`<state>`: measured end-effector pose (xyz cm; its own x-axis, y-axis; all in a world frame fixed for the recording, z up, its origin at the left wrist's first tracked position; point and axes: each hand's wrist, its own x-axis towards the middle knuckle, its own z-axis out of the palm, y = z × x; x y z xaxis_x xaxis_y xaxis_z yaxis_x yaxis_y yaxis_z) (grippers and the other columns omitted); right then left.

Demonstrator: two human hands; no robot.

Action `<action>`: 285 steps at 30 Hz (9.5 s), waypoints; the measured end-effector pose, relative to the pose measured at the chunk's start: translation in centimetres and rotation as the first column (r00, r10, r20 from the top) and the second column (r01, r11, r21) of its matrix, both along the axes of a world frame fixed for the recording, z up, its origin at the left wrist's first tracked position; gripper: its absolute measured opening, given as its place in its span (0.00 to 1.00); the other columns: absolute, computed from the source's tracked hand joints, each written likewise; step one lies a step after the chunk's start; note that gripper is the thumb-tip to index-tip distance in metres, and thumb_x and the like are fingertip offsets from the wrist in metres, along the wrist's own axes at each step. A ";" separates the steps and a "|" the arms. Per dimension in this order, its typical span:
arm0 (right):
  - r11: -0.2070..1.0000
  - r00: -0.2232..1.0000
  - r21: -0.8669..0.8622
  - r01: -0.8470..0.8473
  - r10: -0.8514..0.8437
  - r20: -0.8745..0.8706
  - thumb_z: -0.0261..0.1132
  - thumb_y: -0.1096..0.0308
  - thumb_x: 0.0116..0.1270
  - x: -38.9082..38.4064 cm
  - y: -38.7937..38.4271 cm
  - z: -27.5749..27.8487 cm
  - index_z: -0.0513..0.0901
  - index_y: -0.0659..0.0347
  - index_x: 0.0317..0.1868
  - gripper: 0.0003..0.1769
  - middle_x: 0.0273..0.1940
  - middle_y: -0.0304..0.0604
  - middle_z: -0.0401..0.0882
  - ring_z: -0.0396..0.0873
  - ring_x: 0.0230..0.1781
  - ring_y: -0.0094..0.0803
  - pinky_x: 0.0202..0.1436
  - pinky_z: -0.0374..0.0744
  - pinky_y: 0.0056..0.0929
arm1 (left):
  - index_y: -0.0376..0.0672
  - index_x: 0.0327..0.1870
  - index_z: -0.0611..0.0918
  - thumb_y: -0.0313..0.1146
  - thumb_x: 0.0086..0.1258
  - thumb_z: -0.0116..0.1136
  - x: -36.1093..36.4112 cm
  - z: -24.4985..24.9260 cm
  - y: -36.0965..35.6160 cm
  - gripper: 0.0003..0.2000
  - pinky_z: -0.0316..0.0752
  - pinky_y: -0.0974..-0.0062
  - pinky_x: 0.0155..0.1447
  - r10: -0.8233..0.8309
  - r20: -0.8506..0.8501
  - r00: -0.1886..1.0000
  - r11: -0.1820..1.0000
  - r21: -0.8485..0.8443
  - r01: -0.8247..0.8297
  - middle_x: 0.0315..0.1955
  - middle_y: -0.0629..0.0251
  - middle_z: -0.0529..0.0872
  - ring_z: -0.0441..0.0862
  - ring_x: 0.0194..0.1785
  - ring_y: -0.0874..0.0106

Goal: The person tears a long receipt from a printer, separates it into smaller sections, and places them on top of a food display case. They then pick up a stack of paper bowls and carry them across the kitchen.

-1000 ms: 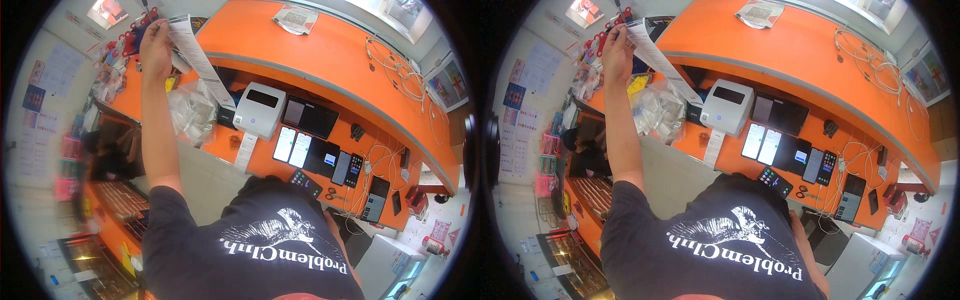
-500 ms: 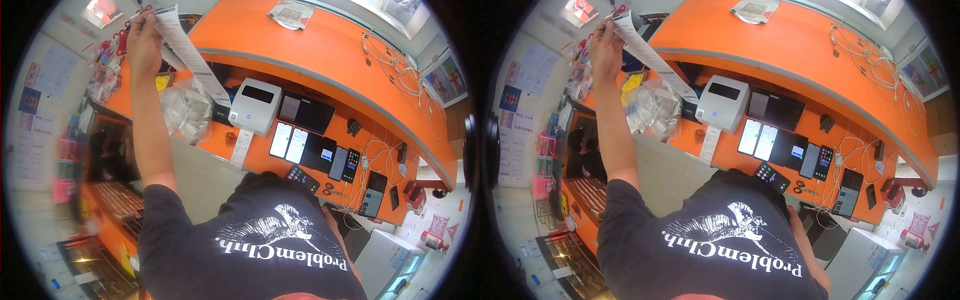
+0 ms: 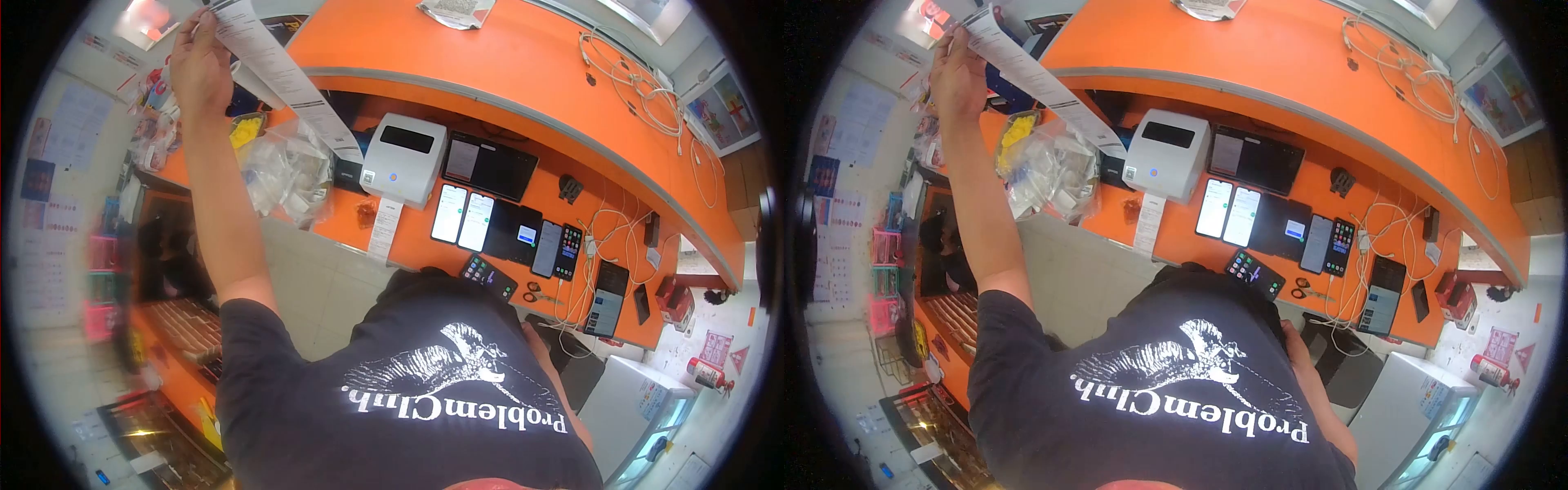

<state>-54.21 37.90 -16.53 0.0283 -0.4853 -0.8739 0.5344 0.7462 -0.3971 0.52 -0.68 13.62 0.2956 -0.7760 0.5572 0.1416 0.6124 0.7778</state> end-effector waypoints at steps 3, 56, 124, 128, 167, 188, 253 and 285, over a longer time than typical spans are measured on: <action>0.932 0.922 -0.049 -0.360 0.348 -0.173 0.63 0.71 0.80 -0.9 0.2 0.8 0.79 0.57 0.60 0.12 0.53 0.41 0.83 0.77 0.56 0.28 0.68 0.73 0.32 | 0.38 0.61 0.81 0.32 0.82 0.65 -0.1 0.0 -0.3 0.13 0.81 0.68 0.63 -0.024 -0.012 1.000 1.000 0.001 0.024 0.53 0.61 0.89 0.87 0.57 0.69; 0.287 -0.239 0.184 -0.940 -0.170 -0.956 0.69 0.59 0.71 6.0 -24.6 -11.8 0.85 0.64 0.54 0.19 0.65 0.52 0.80 0.73 0.67 0.52 0.66 0.76 0.51 | 0.36 0.72 0.73 0.35 0.87 0.58 -0.5 6.7 5.9 0.20 0.73 0.58 0.74 0.178 0.098 0.979 0.981 0.057 -0.184 0.67 0.54 0.80 0.80 0.69 0.62; 0.692 0.869 -0.695 -0.195 -0.207 -0.450 0.65 0.58 0.84 22.3 4.8 12.7 0.77 0.70 0.67 0.24 0.55 0.51 0.88 0.90 0.49 0.42 0.53 0.89 0.41 | 0.30 0.84 0.52 0.52 0.81 0.47 0.6 -37.5 0.5 0.41 0.64 0.46 0.81 -0.525 0.678 0.515 0.707 0.684 -0.180 0.73 0.22 0.70 0.72 0.74 0.31; 0.593 0.852 -0.772 -0.229 -0.261 -0.453 0.64 0.55 0.84 20.3 6.5 17.5 0.74 0.69 0.69 0.27 0.56 0.53 0.88 0.90 0.46 0.40 0.48 0.89 0.40 | 0.31 0.76 0.74 0.57 0.87 0.38 -0.7 -34.3 2.3 0.35 0.63 0.47 0.83 -0.505 0.786 0.357 0.795 0.584 -0.162 0.77 0.33 0.70 0.72 0.77 0.37; 0.347 0.682 -0.827 -0.443 -0.468 -0.562 0.73 0.64 0.77 25.6 -12.8 32.2 0.91 0.68 0.54 0.15 0.42 0.44 0.94 0.90 0.37 0.21 0.40 0.87 0.21 | 0.26 0.63 0.83 0.23 0.82 0.60 -4.4 -10.9 26.6 0.14 0.84 0.75 0.57 -0.922 -0.012 0.387 0.332 0.488 0.807 0.53 0.56 0.92 0.89 0.53 0.74; 0.341 0.598 -0.804 -0.487 -0.541 -0.591 0.73 0.55 0.77 24.0 -15.3 31.8 0.91 0.64 0.58 0.21 0.43 0.42 0.93 0.91 0.40 0.23 0.43 0.87 0.22 | 0.26 0.65 0.80 0.23 0.80 0.62 -2.8 -11.5 26.9 0.16 0.84 0.74 0.59 -0.919 -0.035 0.393 0.329 0.481 0.812 0.55 0.53 0.91 0.89 0.54 0.72; 0.427 0.349 -0.873 -0.233 -0.801 -0.486 0.65 0.63 0.83 9.1 -8.1 32.5 0.87 0.71 0.62 0.19 0.50 0.45 0.91 0.88 0.46 0.30 0.52 0.85 0.29 | 0.29 0.62 0.81 0.20 0.81 0.59 -3.0 -16.0 28.5 0.12 0.82 0.77 0.57 -0.968 -0.008 0.252 0.191 0.628 0.754 0.52 0.57 0.92 0.88 0.53 0.77; 0.413 0.170 -0.896 0.163 -0.906 -0.387 0.73 0.64 0.78 -0.4 3.5 18.3 0.87 0.68 0.64 0.20 0.61 0.44 0.89 0.84 0.61 0.28 0.70 0.78 0.26 | 0.32 0.58 0.84 0.21 0.78 0.63 6.5 -18.2 23.7 0.12 0.83 0.77 0.57 -0.972 0.002 0.234 0.142 0.800 0.583 0.51 0.61 0.93 0.88 0.52 0.77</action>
<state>-54.57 41.43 1.74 -0.9236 -0.3038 0.2337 -0.1738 -0.2116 -0.9618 6.98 23.05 -4.54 -0.8168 -0.5012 -0.2857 -0.2147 -0.1955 0.9569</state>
